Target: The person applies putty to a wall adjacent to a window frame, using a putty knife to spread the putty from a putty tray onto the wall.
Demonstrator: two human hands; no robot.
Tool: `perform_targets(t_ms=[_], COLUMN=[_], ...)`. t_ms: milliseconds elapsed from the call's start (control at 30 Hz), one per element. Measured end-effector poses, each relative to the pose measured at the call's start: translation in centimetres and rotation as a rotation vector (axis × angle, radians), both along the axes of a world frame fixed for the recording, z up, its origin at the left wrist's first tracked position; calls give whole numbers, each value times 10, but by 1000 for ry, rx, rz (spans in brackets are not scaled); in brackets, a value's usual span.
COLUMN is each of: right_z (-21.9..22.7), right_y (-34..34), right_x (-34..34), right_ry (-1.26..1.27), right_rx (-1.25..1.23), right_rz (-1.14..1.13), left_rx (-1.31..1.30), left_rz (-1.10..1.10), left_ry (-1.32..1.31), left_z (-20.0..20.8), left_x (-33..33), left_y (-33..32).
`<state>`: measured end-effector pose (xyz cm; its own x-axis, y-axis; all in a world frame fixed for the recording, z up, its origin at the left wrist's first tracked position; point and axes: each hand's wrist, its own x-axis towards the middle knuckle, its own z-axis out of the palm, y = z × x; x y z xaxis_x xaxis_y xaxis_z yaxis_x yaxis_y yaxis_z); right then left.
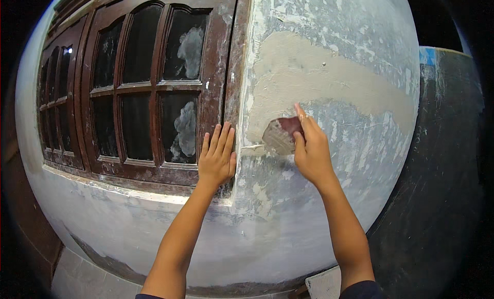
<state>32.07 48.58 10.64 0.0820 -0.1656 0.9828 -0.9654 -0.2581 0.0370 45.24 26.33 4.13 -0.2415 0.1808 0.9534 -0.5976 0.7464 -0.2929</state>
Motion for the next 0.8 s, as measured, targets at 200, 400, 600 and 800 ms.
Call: perform_targets(t_ms=[200, 400, 600, 800], right_z=[-12, -22, -30, -33], right_y=[-24, -30, -34, -32], right_x=[3, -12, 4, -9], right_ry=[5, -135, -109, -285], right_rx=[-29, -205, -128, -277], right_rz=[111, -21, 48, -12], left_rx=[-6, -4, -8, -12], left_rz=[-10, -17, -7, -9], left_ry=[8, 17, 16, 22], left_z=[-2, -1, -3, -3], left_x=[7, 7, 7, 7], left_y=[6, 9, 8, 8])
